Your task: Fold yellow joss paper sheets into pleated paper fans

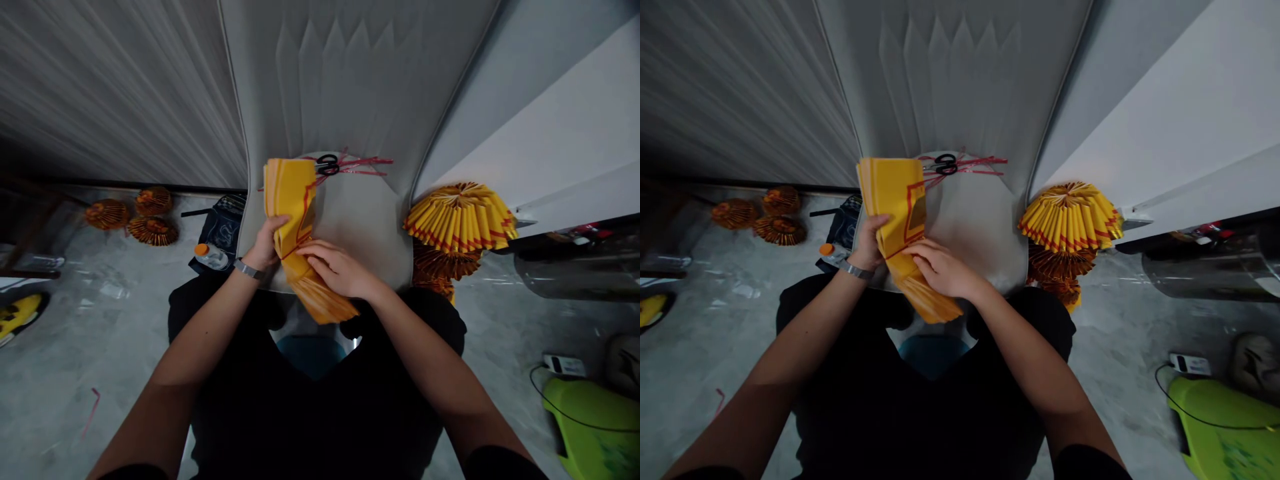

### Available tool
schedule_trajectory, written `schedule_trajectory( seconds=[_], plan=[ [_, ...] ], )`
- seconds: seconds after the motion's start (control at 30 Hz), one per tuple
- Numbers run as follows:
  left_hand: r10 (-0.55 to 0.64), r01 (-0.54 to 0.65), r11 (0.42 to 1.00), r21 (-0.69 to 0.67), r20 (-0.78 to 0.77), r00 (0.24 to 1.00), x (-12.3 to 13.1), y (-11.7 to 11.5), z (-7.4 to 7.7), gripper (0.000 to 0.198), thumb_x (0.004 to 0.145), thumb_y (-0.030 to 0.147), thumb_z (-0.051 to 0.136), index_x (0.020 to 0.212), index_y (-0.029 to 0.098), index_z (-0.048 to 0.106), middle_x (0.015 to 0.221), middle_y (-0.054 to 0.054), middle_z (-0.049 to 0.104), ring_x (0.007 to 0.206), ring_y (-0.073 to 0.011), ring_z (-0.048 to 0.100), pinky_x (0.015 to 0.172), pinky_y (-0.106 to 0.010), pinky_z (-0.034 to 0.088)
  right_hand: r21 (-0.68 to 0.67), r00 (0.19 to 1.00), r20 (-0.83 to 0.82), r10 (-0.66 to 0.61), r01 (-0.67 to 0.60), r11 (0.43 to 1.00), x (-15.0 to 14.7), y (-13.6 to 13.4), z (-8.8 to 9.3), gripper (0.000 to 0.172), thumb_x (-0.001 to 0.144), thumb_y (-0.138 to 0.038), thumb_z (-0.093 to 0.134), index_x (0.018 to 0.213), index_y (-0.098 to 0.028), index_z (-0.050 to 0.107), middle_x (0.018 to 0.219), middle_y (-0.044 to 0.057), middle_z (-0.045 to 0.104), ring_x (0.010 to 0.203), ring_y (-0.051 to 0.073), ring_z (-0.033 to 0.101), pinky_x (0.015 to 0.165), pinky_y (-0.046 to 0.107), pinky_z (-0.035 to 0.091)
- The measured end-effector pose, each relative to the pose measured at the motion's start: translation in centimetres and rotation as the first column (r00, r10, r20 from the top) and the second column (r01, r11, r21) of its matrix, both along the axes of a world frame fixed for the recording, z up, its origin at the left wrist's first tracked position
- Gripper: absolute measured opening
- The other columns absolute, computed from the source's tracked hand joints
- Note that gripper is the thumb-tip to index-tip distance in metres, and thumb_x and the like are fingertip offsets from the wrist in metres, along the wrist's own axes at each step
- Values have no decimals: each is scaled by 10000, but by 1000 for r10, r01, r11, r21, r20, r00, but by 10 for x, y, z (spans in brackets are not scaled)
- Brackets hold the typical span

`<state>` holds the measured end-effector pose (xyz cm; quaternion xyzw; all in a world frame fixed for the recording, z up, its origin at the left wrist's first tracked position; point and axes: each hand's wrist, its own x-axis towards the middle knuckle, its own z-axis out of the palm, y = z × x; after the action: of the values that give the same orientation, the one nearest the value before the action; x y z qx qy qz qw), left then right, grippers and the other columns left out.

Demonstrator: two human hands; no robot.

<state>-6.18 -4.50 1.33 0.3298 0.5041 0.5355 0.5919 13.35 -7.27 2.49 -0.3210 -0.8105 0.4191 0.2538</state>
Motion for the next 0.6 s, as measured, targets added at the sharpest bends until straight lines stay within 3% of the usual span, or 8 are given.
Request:
schedule_trajectory(
  seconds=[0.13, 0.3, 0.4, 0.6],
  plan=[
    [130, -135, 989, 58, 78, 988, 3, 1, 14, 456, 793, 543, 549, 1091, 229, 692, 1172, -15, 752, 1276, -316, 662, 948, -388, 617, 91, 994, -56, -91, 96, 991, -7, -5, -4, 358, 961, -239, 653, 1318, -259, 648, 1322, 89, 661, 1269, 244, 635, 1124, 444, 518],
    [44, -46, 999, 12, 127, 991, 12, 1, 22, 578, 830, 640, 461, 1222, 262, 655, 1308, -24, 720, 1309, -288, 641, 915, -366, 621, 242, 972, -90, -216, 232, 942, -24, -14, -5, 433, 925, -419, 746, 1315, -264, 638, 1306, 113, 651, 1263, 306, 605, 1141, 514, 483],
    [-14, 20, 1000, -19, 245, 969, 20, 0, 24, 585, 869, 580, 402, 1283, 243, 641, 1279, -39, 737, 1305, -291, 644, 931, -390, 616, 311, 965, -84, -247, 261, 914, -32, -16, -8, 422, 929, -505, 729, 1257, -250, 655, 1261, 123, 656, 1208, 321, 608, 1125, 524, 468],
    [111, -93, 994, -64, 399, 910, 33, -4, 23, 396, 873, 464, 501, 1147, 230, 664, 1103, -58, 770, 1210, -300, 693, 1002, -407, 590, 346, 945, -92, -314, 326, 880, -42, -18, -14, 371, 917, -537, 731, 1114, -236, 645, 1054, 96, 672, 1037, 293, 626, 963, 458, 517]
  ],
)
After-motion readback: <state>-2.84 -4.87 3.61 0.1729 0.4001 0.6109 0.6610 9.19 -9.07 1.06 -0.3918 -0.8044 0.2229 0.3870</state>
